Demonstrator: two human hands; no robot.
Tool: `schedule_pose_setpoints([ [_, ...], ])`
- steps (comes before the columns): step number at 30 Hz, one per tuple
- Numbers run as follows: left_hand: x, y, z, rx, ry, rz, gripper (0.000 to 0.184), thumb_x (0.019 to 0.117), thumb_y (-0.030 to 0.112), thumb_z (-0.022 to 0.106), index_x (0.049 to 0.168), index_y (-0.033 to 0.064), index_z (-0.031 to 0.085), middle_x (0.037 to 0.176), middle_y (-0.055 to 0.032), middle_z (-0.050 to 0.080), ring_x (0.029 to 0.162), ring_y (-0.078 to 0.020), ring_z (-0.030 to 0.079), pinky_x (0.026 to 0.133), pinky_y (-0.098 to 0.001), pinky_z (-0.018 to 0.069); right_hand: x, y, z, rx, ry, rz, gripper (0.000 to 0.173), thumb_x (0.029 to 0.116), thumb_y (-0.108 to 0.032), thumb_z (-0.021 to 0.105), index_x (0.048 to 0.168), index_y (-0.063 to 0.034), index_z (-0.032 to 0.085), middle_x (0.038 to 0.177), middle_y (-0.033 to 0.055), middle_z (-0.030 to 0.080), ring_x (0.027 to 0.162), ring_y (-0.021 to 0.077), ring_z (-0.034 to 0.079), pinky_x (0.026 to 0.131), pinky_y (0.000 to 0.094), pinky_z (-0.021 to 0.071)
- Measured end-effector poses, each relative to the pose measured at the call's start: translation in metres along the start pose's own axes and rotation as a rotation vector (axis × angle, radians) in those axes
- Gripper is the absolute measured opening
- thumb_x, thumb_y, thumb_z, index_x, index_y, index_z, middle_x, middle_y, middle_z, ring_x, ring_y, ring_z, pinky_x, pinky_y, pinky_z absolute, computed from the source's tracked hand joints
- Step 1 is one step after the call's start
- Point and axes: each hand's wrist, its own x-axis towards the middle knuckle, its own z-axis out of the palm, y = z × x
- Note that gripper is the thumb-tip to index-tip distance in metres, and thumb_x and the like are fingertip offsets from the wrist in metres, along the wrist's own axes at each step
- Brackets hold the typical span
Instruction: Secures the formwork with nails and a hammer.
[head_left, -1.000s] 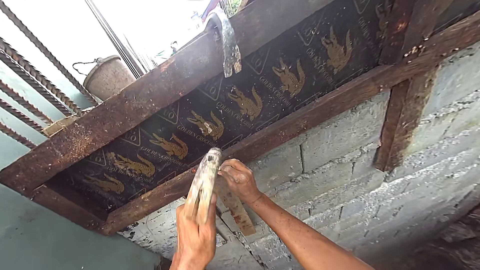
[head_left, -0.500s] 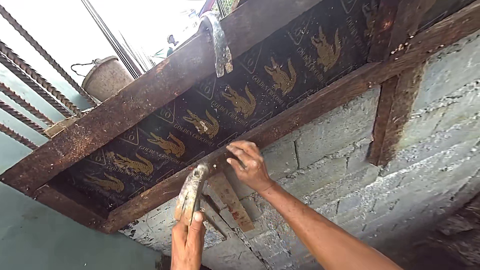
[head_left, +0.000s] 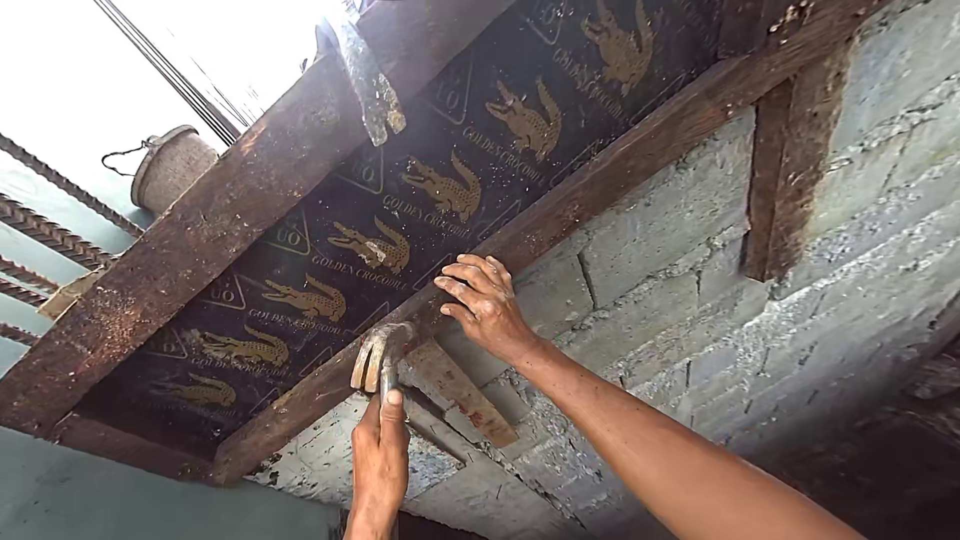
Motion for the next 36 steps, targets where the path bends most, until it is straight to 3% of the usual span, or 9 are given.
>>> schedule_pose_setpoints([
  [2, 0.002, 0.018, -0.008, -0.036, 0.027, -0.001, 0.06, 0.1059, 0.057, 0.033, 0.089, 0.007, 0.061, 0.054, 0.001, 0.046, 0.039, -0.0135, 0.042, 0.036, -0.0306, 0.0408, -0.002, 0.026, 0.032, 0.088, 0.223, -0.152, 0.03, 0.0988, -0.026, 0.064, 0.125, -0.0151, 0.073, 0.134, 0.0077, 0.067, 0.141, 0.0321, 0.049, 0.122, 0.0582, 0.0282],
  [8, -0.024, 0.083, -0.036, -0.303, 0.089, 0.648, 0.04, 0.1037, 0.059, 0.045, 0.102, 0.0241, 0.065, 0.065, 0.0086, 0.057, 0.05, -0.0024, 0.051, 0.045, -0.0197, 0.0449, -0.005, 0.029, 0.032, 0.085, 0.201, -0.15, 0.031, 0.099, -0.028, 0.065, 0.127, -0.0173, 0.073, 0.137, 0.006, 0.066, 0.143, 0.0308, 0.047, 0.121, 0.058, 0.0285],
  [12, -0.006, -0.008, 0.0, 0.091, 0.061, 0.17, 0.059, 0.1027, 0.063, 0.038, 0.087, 0.0121, 0.064, 0.057, 0.0041, 0.049, 0.045, -0.0091, 0.046, 0.043, -0.03, 0.0427, -0.005, 0.03, 0.03, 0.108, 0.187, -0.14, 0.031, 0.0988, -0.027, 0.064, 0.127, -0.0172, 0.073, 0.137, 0.0055, 0.066, 0.143, 0.0302, 0.047, 0.122, 0.0575, 0.0274],
  [14, 0.002, -0.002, 0.001, 0.055, -0.019, -0.01, 0.065, 0.1032, 0.065, 0.033, 0.086, 0.009, 0.062, 0.054, 0.0018, 0.046, 0.041, -0.0128, 0.042, 0.039, -0.0309, 0.0403, -0.005, 0.027, 0.029, 0.118, 0.173, -0.138, 0.031, 0.0986, -0.027, 0.065, 0.127, -0.0171, 0.073, 0.137, 0.0053, 0.065, 0.143, 0.0298, 0.046, 0.123, 0.0575, 0.0266],
  [21, -0.014, 0.084, -0.03, -0.398, 0.047, 0.654, 0.044, 0.1031, 0.062, 0.042, 0.097, 0.0245, 0.066, 0.065, 0.0103, 0.057, 0.052, -0.0012, 0.052, 0.048, -0.0183, 0.0447, -0.005, 0.027, 0.03, 0.101, 0.195, -0.139, 0.032, 0.0992, -0.028, 0.064, 0.127, -0.0163, 0.073, 0.137, 0.0068, 0.066, 0.143, 0.0313, 0.047, 0.122, 0.0573, 0.0276],
  [25, 0.001, -0.027, 0.008, -0.069, 0.044, 0.142, 0.055, 0.1059, 0.056, 0.037, 0.079, 0.0138, 0.06, 0.054, 0.0056, 0.044, 0.041, -0.0077, 0.041, 0.039, -0.0264, 0.0382, -0.006, 0.028, 0.03, 0.111, 0.19, -0.141, 0.031, 0.0983, -0.026, 0.065, 0.127, -0.0166, 0.073, 0.137, 0.0054, 0.066, 0.143, 0.03, 0.047, 0.122, 0.0568, 0.028],
  [28, 0.006, -0.012, 0.0, -0.09, -0.009, -0.06, 0.059, 0.1068, 0.054, 0.033, 0.086, 0.0066, 0.06, 0.053, 0.0015, 0.044, 0.038, -0.0119, 0.04, 0.036, -0.0289, 0.0391, -0.002, 0.029, 0.03, 0.112, 0.202, -0.139, 0.031, 0.098, -0.027, 0.066, 0.126, -0.0169, 0.073, 0.136, 0.0045, 0.066, 0.143, 0.0291, 0.047, 0.122, 0.0569, 0.0285],
  [33, -0.011, 0.078, -0.031, -0.379, 0.056, 0.544, 0.047, 0.1029, 0.062, 0.041, 0.099, 0.0235, 0.066, 0.063, 0.0094, 0.057, 0.049, -0.0016, 0.052, 0.044, -0.0185, 0.0458, -0.004, 0.028, 0.032, 0.116, 0.21, -0.148, 0.031, 0.0982, -0.027, 0.066, 0.127, -0.0162, 0.073, 0.136, 0.0064, 0.066, 0.143, 0.0308, 0.048, 0.121, 0.0582, 0.0285],
  [36, -0.007, 0.034, -0.008, -0.348, 0.085, 0.563, 0.042, 0.1036, 0.058, 0.046, 0.09, 0.0245, 0.067, 0.065, 0.0121, 0.057, 0.054, 0.0001, 0.053, 0.051, -0.0185, 0.046, -0.005, 0.03, 0.032, 0.11, 0.197, -0.147, 0.032, 0.0987, -0.027, 0.065, 0.127, -0.0163, 0.073, 0.137, 0.0064, 0.066, 0.143, 0.0303, 0.047, 0.121, 0.0576, 0.0283],
])
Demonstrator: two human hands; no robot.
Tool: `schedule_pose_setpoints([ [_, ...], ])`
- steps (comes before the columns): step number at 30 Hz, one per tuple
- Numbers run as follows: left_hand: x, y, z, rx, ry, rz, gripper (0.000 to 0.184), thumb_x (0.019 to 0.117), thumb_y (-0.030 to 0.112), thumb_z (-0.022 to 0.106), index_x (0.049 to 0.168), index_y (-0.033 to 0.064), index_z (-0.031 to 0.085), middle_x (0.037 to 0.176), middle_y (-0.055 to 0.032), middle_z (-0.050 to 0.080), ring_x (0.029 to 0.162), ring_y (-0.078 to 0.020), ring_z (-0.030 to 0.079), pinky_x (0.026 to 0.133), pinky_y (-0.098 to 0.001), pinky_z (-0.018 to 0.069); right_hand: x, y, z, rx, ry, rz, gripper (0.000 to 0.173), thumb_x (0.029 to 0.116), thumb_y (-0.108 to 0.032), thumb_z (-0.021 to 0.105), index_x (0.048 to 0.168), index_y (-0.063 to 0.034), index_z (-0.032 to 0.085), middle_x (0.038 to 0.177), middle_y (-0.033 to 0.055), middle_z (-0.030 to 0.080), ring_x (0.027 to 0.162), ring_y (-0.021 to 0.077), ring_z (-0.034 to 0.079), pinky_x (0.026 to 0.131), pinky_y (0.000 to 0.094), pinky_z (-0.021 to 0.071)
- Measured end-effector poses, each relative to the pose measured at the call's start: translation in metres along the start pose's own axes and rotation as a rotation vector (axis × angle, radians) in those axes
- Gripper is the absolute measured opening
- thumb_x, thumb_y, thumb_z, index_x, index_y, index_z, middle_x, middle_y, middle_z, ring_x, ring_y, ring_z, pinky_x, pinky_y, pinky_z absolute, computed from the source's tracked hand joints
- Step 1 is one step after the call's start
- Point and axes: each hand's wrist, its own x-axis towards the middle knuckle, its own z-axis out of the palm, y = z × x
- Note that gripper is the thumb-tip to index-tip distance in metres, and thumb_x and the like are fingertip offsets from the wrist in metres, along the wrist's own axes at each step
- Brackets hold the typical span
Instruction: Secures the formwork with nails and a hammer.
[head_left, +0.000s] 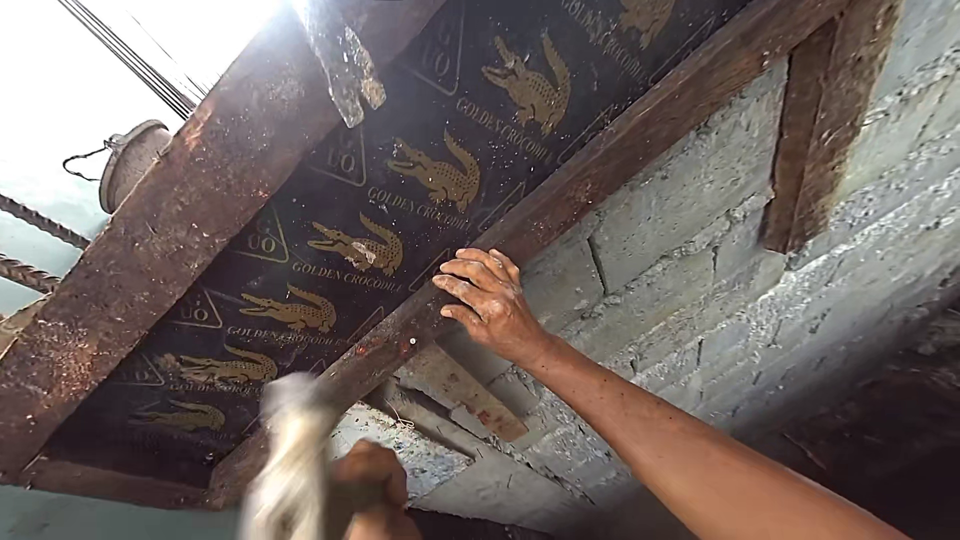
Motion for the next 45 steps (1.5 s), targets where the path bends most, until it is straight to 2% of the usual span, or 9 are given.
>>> schedule_pose_setpoints([
  [5, -0.025, -0.059, -0.009, 0.27, -0.036, -0.61, 0.061, 0.1051, 0.058, 0.035, 0.084, 0.0069, 0.06, 0.052, 0.0024, 0.044, 0.038, -0.011, 0.04, 0.036, -0.0286, 0.0384, 0.002, 0.001, 0.001, 0.006, 0.008, 0.004, 0.031, 0.0988, -0.029, 0.064, 0.127, -0.0177, 0.073, 0.136, 0.0042, 0.066, 0.143, 0.0289, 0.047, 0.122, 0.0564, 0.0283],
  [11, 0.02, 0.046, -0.011, -0.09, -0.028, 0.086, 0.043, 0.1029, 0.061, 0.045, 0.098, 0.0242, 0.067, 0.066, 0.0095, 0.058, 0.054, -0.0028, 0.054, 0.052, -0.0199, 0.0468, 0.0, 0.0, 0.001, 0.003, 0.004, 0.0, 0.032, 0.0982, -0.027, 0.066, 0.128, -0.0163, 0.072, 0.137, 0.0062, 0.066, 0.143, 0.0309, 0.047, 0.121, 0.0573, 0.0283],
  [18, -0.026, -0.087, -0.006, 0.462, -0.083, -0.48, 0.069, 0.1014, 0.068, 0.035, 0.085, 0.0082, 0.065, 0.054, 0.0035, 0.046, 0.043, -0.011, 0.043, 0.041, -0.0317, 0.0416, 0.007, 0.005, 0.001, 0.007, 0.014, -0.014, 0.031, 0.0992, -0.029, 0.064, 0.127, -0.0174, 0.073, 0.137, 0.0042, 0.066, 0.143, 0.0287, 0.047, 0.122, 0.0564, 0.0288],
  [23, 0.008, 0.016, -0.003, 0.024, 0.003, 0.018, 0.039, 0.1005, 0.062, 0.049, 0.094, 0.0268, 0.065, 0.066, 0.0109, 0.057, 0.053, -0.0014, 0.053, 0.05, -0.0196, 0.047, 0.0, 0.003, 0.0, 0.002, 0.002, -0.006, 0.032, 0.0988, -0.028, 0.064, 0.127, -0.0169, 0.073, 0.136, 0.0058, 0.066, 0.142, 0.0307, 0.048, 0.121, 0.0582, 0.0292],
  [25, -0.009, -0.006, -0.01, 0.022, -0.047, 0.125, 0.036, 0.103, 0.051, 0.052, 0.092, 0.0192, 0.065, 0.069, 0.006, 0.058, 0.059, -0.0058, 0.056, 0.058, -0.024, 0.0492, 0.0, 0.004, 0.001, -0.008, 0.003, -0.009, 0.031, 0.0995, -0.029, 0.063, 0.127, -0.0177, 0.073, 0.137, 0.0048, 0.066, 0.143, 0.0293, 0.047, 0.121, 0.0569, 0.0296],
  [30, -0.038, -0.105, -0.005, 0.713, -0.135, -0.324, 0.074, 0.1014, 0.068, 0.032, 0.084, 0.0068, 0.069, 0.054, 0.0024, 0.05, 0.045, -0.0117, 0.051, 0.045, -0.0362, 0.047, -0.001, 0.004, 0.001, 0.013, -0.004, -0.021, 0.032, 0.0993, -0.029, 0.064, 0.127, -0.0175, 0.072, 0.137, 0.0042, 0.066, 0.143, 0.0281, 0.047, 0.122, 0.0556, 0.0295],
  [37, -0.035, -0.067, -0.004, 0.607, -0.147, 0.295, 0.055, 0.1055, 0.058, 0.033, 0.088, 0.0114, 0.056, 0.066, -0.0005, 0.057, 0.058, -0.0086, 0.058, 0.054, -0.0248, 0.052, 0.0, 0.006, 0.003, 0.002, 0.015, -0.017, 0.032, 0.1002, -0.03, 0.062, 0.127, -0.0176, 0.073, 0.137, 0.0049, 0.066, 0.143, 0.0292, 0.047, 0.12, 0.0568, 0.0293],
  [41, -0.039, -0.112, -0.006, 0.852, -0.186, -0.186, 0.072, 0.1029, 0.061, 0.033, 0.094, 0.0017, 0.073, 0.056, -0.004, 0.059, 0.048, -0.0174, 0.06, 0.047, -0.0427, 0.0514, -0.001, 0.005, 0.003, 0.013, 0.009, -0.019, 0.031, 0.0995, -0.03, 0.063, 0.127, -0.0186, 0.073, 0.137, 0.0034, 0.066, 0.144, 0.0279, 0.046, 0.121, 0.0554, 0.0294],
  [45, -0.04, -0.076, -0.002, 0.757, -0.106, 0.106, 0.064, 0.1038, 0.056, 0.035, 0.09, 0.003, 0.067, 0.063, -0.0034, 0.064, 0.056, -0.0065, 0.063, 0.052, -0.0252, 0.0537, 0.001, 0.007, 0.003, 0.0, 0.025, -0.021, 0.031, 0.0992, -0.03, 0.063, 0.126, -0.0179, 0.073, 0.136, 0.0039, 0.066, 0.143, 0.0285, 0.047, 0.12, 0.0562, 0.0302],
])
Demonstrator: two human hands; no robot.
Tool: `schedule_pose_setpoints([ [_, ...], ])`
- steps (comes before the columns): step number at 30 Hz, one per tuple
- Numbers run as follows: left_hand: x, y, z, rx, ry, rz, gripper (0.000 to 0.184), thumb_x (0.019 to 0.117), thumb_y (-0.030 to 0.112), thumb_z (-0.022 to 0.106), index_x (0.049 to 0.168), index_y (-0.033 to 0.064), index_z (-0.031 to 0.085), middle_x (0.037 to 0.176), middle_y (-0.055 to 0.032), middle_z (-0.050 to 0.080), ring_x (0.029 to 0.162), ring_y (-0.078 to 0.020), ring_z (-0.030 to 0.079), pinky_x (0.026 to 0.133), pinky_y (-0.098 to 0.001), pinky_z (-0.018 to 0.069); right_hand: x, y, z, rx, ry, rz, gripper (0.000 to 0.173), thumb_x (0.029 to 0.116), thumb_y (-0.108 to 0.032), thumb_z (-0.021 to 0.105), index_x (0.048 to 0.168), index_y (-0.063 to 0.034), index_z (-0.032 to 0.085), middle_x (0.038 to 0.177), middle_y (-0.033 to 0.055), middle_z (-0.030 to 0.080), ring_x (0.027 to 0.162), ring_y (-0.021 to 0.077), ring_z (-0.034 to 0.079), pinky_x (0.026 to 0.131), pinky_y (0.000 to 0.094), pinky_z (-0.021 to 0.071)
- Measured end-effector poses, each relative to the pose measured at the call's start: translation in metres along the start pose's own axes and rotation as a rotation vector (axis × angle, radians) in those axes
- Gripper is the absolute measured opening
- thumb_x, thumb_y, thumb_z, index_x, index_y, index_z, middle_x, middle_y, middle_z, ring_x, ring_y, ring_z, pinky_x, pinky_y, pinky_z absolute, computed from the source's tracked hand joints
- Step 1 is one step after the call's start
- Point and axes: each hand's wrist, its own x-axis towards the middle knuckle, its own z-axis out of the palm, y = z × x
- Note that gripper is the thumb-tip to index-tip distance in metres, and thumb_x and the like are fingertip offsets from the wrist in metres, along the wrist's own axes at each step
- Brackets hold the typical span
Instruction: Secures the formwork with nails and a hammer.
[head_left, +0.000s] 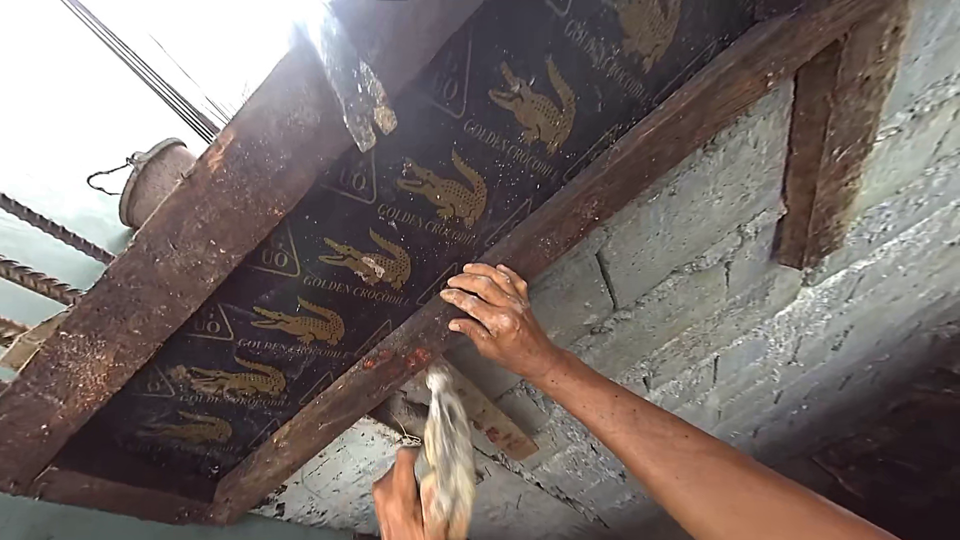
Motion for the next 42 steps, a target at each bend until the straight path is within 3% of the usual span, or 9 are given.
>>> schedule_pose_setpoints([
  [2, 0.0, -0.02, 0.007, 0.017, -0.006, 0.121, 0.068, 0.1051, 0.062, 0.027, 0.09, 0.0064, 0.063, 0.067, -0.0035, 0.064, 0.059, -0.0084, 0.065, 0.054, -0.0267, 0.055, -0.001, 0.002, 0.001, -0.005, 0.005, -0.003, 0.031, 0.0995, -0.031, 0.063, 0.126, -0.0183, 0.073, 0.136, 0.0037, 0.067, 0.143, 0.0284, 0.047, 0.12, 0.056, 0.0303],
  [6, -0.004, -0.037, 0.028, -0.038, -0.222, -0.342, 0.076, 0.1001, 0.069, 0.031, 0.091, 0.0049, 0.072, 0.056, -0.0023, 0.056, 0.049, -0.0173, 0.058, 0.048, -0.0419, 0.0507, 0.0, -0.003, -0.003, -0.002, -0.021, 0.011, 0.033, 0.0984, -0.031, 0.065, 0.128, -0.0182, 0.072, 0.137, 0.0032, 0.066, 0.143, 0.0278, 0.047, 0.12, 0.0568, 0.03],
  [13, 0.001, 0.002, -0.039, -0.689, 0.243, -0.564, 0.049, 0.0998, 0.058, 0.055, 0.087, 0.0111, 0.059, 0.055, 0.0065, 0.048, 0.042, -0.0052, 0.044, 0.04, -0.0236, 0.0418, 0.002, -0.018, -0.009, 0.024, 0.014, 0.112, 0.037, 0.0921, -0.022, 0.07, 0.128, -0.0132, 0.072, 0.14, 0.0069, 0.064, 0.144, 0.0297, 0.046, 0.122, 0.0566, 0.0308],
  [16, 0.045, -0.013, -0.119, -0.371, 0.43, -0.376, 0.034, 0.0928, 0.03, 0.073, 0.105, -0.0006, 0.064, 0.075, 0.0009, 0.063, 0.057, -0.006, 0.057, 0.053, -0.026, 0.0533, -0.012, -0.067, -0.024, 0.27, 0.203, 0.575, 0.055, 0.0949, -0.025, 0.072, 0.141, 0.0001, 0.055, 0.151, 0.0175, 0.051, 0.142, 0.0289, 0.047, 0.116, 0.0488, 0.0428],
  [20, 0.113, -0.028, -0.216, 0.035, 0.437, -0.21, 0.037, 0.0996, 0.03, 0.064, 0.115, -0.0035, 0.064, 0.092, -0.0073, 0.065, 0.074, -0.0068, 0.06, 0.07, -0.0292, 0.0546, -0.005, -0.089, -0.008, 0.862, 0.446, 1.366, 0.075, 0.0912, -0.029, 0.079, 0.149, -0.0021, 0.039, 0.139, 0.0219, 0.056, 0.119, 0.0327, 0.061, 0.095, 0.0497, 0.0534],
  [28, 0.209, -0.057, -0.27, 0.129, 0.359, -0.339, 0.05, 0.1031, 0.045, 0.055, 0.137, 0.0076, 0.056, 0.107, -0.0154, 0.069, 0.077, -0.0233, 0.07, 0.072, -0.0477, 0.0612, 0.045, -0.095, 0.018, 0.975, 0.456, 1.604, 0.092, 0.0824, -0.044, 0.084, 0.153, -0.0109, 0.035, 0.149, 0.018, 0.049, 0.133, 0.0366, 0.052, 0.102, 0.0616, 0.0483],
  [33, 0.223, -0.079, -0.254, 0.237, 0.258, -0.365, 0.043, 0.1028, 0.046, 0.055, 0.118, 0.0086, 0.07, 0.092, -0.0161, 0.07, 0.079, -0.0306, 0.069, 0.076, -0.0578, 0.0541, 0.056, -0.096, 0.009, 0.941, 0.38, 1.667, 0.095, 0.0796, -0.044, 0.086, 0.152, -0.01, 0.036, 0.148, 0.0184, 0.049, 0.133, 0.0372, 0.052, 0.102, 0.0619, 0.0493],
  [37, 0.223, -0.078, -0.245, 0.386, 0.226, -0.379, 0.045, 0.1025, 0.045, 0.056, 0.098, 0.0016, 0.068, 0.09, -0.0203, 0.068, 0.089, -0.0395, 0.066, 0.078, -0.0637, 0.0476, 0.022, -0.15, -0.005, 0.87, 0.386, 1.517, 0.068, 0.0976, -0.042, 0.068, 0.146, -0.0021, 0.043, 0.143, 0.0201, 0.052, 0.126, 0.032, 0.054, 0.098, 0.0505, 0.0477],
  [42, 0.225, -0.081, -0.247, 0.443, 0.211, -0.337, 0.049, 0.1026, 0.047, 0.055, 0.092, 0.0003, 0.065, 0.086, -0.0206, 0.066, 0.086, -0.0397, 0.066, 0.075, -0.0625, 0.0468, -0.032, -0.199, 0.074, 1.21, 0.08, 1.703, 0.049, 0.1023, -0.028, 0.063, 0.141, 0.0006, 0.051, 0.136, 0.0205, 0.06, 0.12, 0.0298, 0.062, 0.097, 0.0437, 0.0523],
])
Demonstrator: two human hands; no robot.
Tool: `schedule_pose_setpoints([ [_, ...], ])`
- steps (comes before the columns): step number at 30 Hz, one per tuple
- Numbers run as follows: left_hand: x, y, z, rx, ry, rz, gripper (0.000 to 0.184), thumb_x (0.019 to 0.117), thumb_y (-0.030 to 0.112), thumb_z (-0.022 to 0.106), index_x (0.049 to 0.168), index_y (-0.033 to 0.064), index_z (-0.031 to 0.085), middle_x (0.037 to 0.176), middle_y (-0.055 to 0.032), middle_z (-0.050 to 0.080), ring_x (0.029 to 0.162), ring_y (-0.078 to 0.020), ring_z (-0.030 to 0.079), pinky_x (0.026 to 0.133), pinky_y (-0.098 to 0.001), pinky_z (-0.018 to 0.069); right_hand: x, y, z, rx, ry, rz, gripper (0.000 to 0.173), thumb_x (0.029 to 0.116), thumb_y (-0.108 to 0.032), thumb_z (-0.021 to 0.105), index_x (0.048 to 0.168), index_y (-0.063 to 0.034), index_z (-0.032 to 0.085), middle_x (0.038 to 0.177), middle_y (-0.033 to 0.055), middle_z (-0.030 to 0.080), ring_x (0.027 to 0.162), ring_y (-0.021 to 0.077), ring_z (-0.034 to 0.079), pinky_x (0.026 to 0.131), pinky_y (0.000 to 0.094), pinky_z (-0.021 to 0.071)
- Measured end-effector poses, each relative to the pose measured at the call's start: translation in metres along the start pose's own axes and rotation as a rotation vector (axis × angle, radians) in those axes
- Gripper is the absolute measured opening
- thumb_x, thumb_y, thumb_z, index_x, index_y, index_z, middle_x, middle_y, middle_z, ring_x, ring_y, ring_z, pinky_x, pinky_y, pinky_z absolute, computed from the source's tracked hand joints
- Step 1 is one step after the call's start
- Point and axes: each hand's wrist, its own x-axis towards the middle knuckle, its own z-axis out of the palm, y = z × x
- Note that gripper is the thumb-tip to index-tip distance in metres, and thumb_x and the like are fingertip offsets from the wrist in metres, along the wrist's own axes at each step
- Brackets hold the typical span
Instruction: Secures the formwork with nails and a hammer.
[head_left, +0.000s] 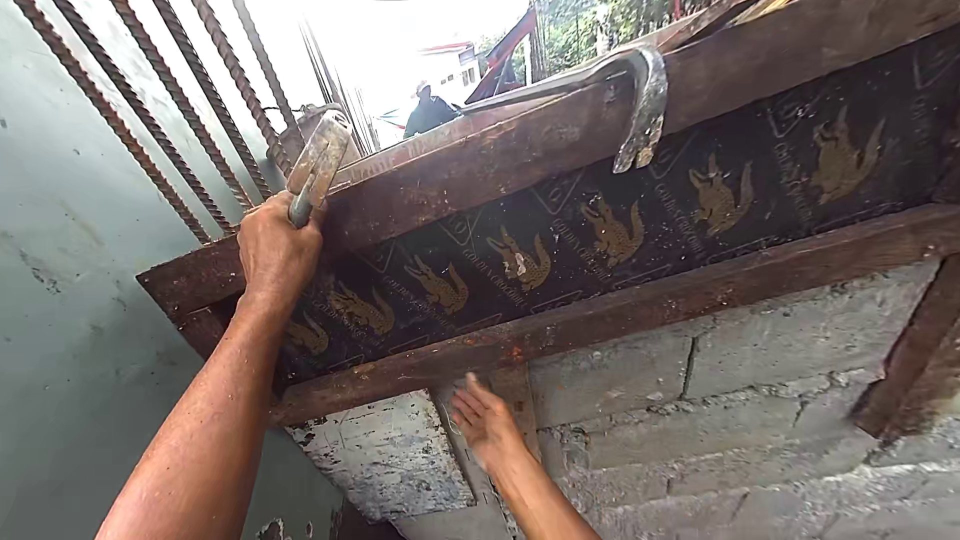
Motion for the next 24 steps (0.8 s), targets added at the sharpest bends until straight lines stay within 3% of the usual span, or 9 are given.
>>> schedule_pose_setpoints([
  [3, 0.0, 0.0, 0.0, 0.009, -0.008, -0.001, 0.046, 0.1025, 0.045, 0.056, 0.092, 0.0013, 0.064, 0.084, -0.0195, 0.065, 0.084, -0.0388, 0.065, 0.072, -0.062, 0.0464, 0.033, 0.019, 0.02, 0.219, -0.089, 0.009, 0.046, 0.1002, -0.013, 0.064, 0.141, -0.0008, 0.047, 0.14, 0.0199, 0.055, 0.124, 0.0299, 0.058, 0.102, 0.043, 0.0505],
  [8, 0.003, 0.0, 0.002, 0.036, 0.008, 0.012, 0.046, 0.1025, 0.046, 0.056, 0.089, 0.0029, 0.063, 0.079, -0.0177, 0.063, 0.079, -0.0378, 0.064, 0.068, -0.0606, 0.0457, 0.046, 0.015, 0.036, 0.488, -0.19, -0.012, 0.035, 0.0984, -0.003, 0.058, 0.133, -0.0046, 0.053, 0.128, 0.0174, 0.062, 0.117, 0.0289, 0.063, 0.099, 0.0455, 0.053],
  [12, 0.003, -0.002, 0.004, 0.05, 0.03, 0.038, 0.047, 0.1023, 0.047, 0.055, 0.092, 0.0021, 0.065, 0.08, -0.0194, 0.065, 0.079, -0.0386, 0.066, 0.068, -0.0615, 0.0463, 0.051, 0.022, 0.035, 0.553, -0.256, -0.05, 0.03, 0.0972, -0.002, 0.055, 0.127, -0.006, 0.056, 0.119, 0.0169, 0.066, 0.109, 0.028, 0.066, 0.094, 0.048, 0.0549],
  [16, 0.002, -0.003, 0.005, 0.058, 0.045, 0.066, 0.052, 0.1025, 0.05, 0.054, 0.09, -0.0001, 0.063, 0.077, -0.0207, 0.062, 0.076, -0.0405, 0.064, 0.066, -0.0618, 0.0441, 0.058, 0.027, 0.037, 0.602, -0.318, -0.096, 0.031, 0.0831, 0.002, 0.059, 0.114, -0.0051, 0.061, 0.105, 0.0182, 0.07, 0.094, 0.0276, 0.07, 0.082, 0.0469, 0.0594],
  [20, 0.003, -0.003, 0.006, 0.073, 0.029, 0.071, 0.06, 0.1026, 0.054, 0.051, 0.089, -0.0033, 0.061, 0.078, -0.0259, 0.062, 0.078, -0.0467, 0.063, 0.067, -0.0665, 0.0432, 0.061, 0.026, 0.04, 0.621, -0.318, -0.124, 0.031, 0.0754, 0.002, 0.059, 0.106, -0.0035, 0.06, 0.094, 0.0183, 0.07, 0.085, 0.0274, 0.071, 0.075, 0.0457, 0.0601],
  [24, 0.005, -0.002, 0.003, 0.073, 0.012, 0.072, 0.063, 0.1032, 0.053, 0.049, 0.083, -0.0056, 0.057, 0.078, -0.0287, 0.06, 0.079, -0.0499, 0.063, 0.068, -0.0691, 0.0417, 0.059, 0.024, 0.049, 0.617, -0.269, -0.155, 0.033, 0.0774, 0.005, 0.054, 0.109, -0.0059, 0.06, 0.096, 0.0171, 0.07, 0.086, 0.0275, 0.07, 0.074, 0.0471, 0.0592],
])
